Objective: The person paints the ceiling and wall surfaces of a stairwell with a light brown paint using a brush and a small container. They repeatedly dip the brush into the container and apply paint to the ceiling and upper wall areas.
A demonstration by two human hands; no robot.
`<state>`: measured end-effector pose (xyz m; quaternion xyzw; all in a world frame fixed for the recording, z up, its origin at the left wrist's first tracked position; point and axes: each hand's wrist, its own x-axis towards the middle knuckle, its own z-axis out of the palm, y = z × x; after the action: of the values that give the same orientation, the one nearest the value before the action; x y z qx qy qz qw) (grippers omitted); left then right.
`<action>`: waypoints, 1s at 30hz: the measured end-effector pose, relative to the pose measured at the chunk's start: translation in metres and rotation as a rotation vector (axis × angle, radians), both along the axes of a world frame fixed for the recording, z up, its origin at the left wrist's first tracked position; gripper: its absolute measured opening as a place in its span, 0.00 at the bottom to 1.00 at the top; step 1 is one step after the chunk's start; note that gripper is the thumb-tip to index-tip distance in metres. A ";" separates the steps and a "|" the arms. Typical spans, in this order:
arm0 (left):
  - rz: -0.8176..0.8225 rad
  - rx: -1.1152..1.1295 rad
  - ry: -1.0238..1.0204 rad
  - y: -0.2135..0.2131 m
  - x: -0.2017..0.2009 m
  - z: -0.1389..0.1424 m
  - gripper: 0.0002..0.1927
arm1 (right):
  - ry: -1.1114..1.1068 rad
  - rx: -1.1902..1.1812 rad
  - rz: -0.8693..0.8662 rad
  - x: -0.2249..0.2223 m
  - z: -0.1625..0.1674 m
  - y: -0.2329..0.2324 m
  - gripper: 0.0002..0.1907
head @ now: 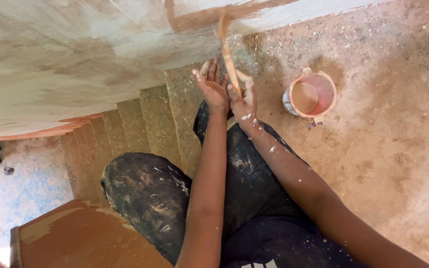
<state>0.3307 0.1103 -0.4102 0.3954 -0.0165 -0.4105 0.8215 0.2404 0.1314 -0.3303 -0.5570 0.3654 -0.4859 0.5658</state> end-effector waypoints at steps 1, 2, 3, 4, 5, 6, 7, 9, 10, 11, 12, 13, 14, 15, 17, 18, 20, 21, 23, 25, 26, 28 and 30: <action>0.012 -0.020 0.044 -0.001 0.001 0.000 0.45 | 0.020 -0.016 0.025 -0.001 0.000 0.001 0.22; 0.022 -0.040 0.089 -0.001 0.001 -0.001 0.45 | -0.028 -0.078 0.072 -0.001 0.001 0.001 0.21; 0.033 -0.058 0.134 -0.001 0.002 -0.001 0.45 | -0.076 -0.140 0.119 -0.002 0.001 0.002 0.20; 0.020 -0.064 0.116 -0.001 0.002 -0.001 0.45 | -0.124 -0.200 0.167 -0.002 0.002 0.002 0.19; 0.005 -0.069 0.098 -0.001 0.003 -0.002 0.45 | -0.111 -0.139 0.118 -0.003 0.002 0.002 0.20; -0.008 -0.073 0.082 0.000 0.003 -0.002 0.45 | -0.097 -0.075 0.070 -0.004 0.003 0.001 0.21; -0.017 -0.056 0.076 0.001 0.002 -0.002 0.45 | -0.083 -0.010 0.023 -0.005 0.003 0.000 0.21; -0.030 -0.022 0.065 0.004 0.002 -0.003 0.45 | -0.039 -0.184 -0.202 -0.007 0.001 -0.004 0.20; -0.039 -0.034 0.059 0.004 0.002 -0.003 0.45 | -0.017 -0.273 -0.312 -0.008 0.000 -0.006 0.20; -0.049 -0.046 0.055 0.005 0.001 -0.004 0.44 | -0.098 -0.166 -0.363 -0.009 -0.002 -0.008 0.21; -0.058 -0.059 0.053 0.005 0.000 -0.005 0.44 | -0.179 -0.059 -0.410 -0.010 -0.003 -0.010 0.22; -0.065 -0.062 0.042 0.005 -0.001 -0.006 0.44 | -0.258 0.049 -0.454 -0.010 -0.005 -0.012 0.23; -0.069 -0.066 0.029 0.006 -0.001 -0.007 0.43 | -0.222 0.020 -0.434 -0.010 -0.007 -0.013 0.21; -0.073 -0.071 0.014 0.006 -0.001 -0.008 0.42 | -0.190 -0.010 -0.413 -0.008 -0.008 -0.015 0.18; -0.080 -0.063 0.008 0.005 0.000 -0.009 0.42 | -0.160 0.034 -0.322 -0.004 -0.010 -0.014 0.18; -0.084 -0.054 0.007 0.005 0.001 -0.010 0.42 | -0.159 0.111 -0.253 -0.001 -0.010 -0.012 0.20; -0.093 -0.040 -0.004 0.006 0.002 -0.010 0.42 | -0.151 0.124 -0.148 0.004 -0.009 -0.007 0.22; -0.099 -0.035 -0.011 0.006 0.003 -0.011 0.42 | -0.145 0.061 -0.113 0.006 -0.010 -0.004 0.22; -0.076 -0.083 0.018 0.007 0.003 -0.012 0.41 | -0.077 -0.077 -0.032 0.008 -0.008 -0.001 0.21; -0.059 -0.078 -0.007 0.009 0.002 -0.014 0.40 | 0.048 -0.226 0.058 0.007 -0.006 0.003 0.19; -0.051 -0.053 -0.051 0.010 0.002 -0.014 0.41 | 0.008 -0.244 0.108 0.007 -0.005 0.004 0.19; -0.041 -0.048 -0.057 0.011 0.002 -0.016 0.41 | -0.074 -0.280 0.205 0.005 -0.004 0.006 0.19; -0.046 -0.088 0.014 0.010 0.003 -0.016 0.41 | -0.109 -0.113 0.068 0.002 -0.004 0.006 0.20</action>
<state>0.3335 0.1206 -0.4266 0.3555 -0.0380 -0.4308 0.8286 0.2425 0.1373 -0.3344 -0.5727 0.2873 -0.5158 0.5687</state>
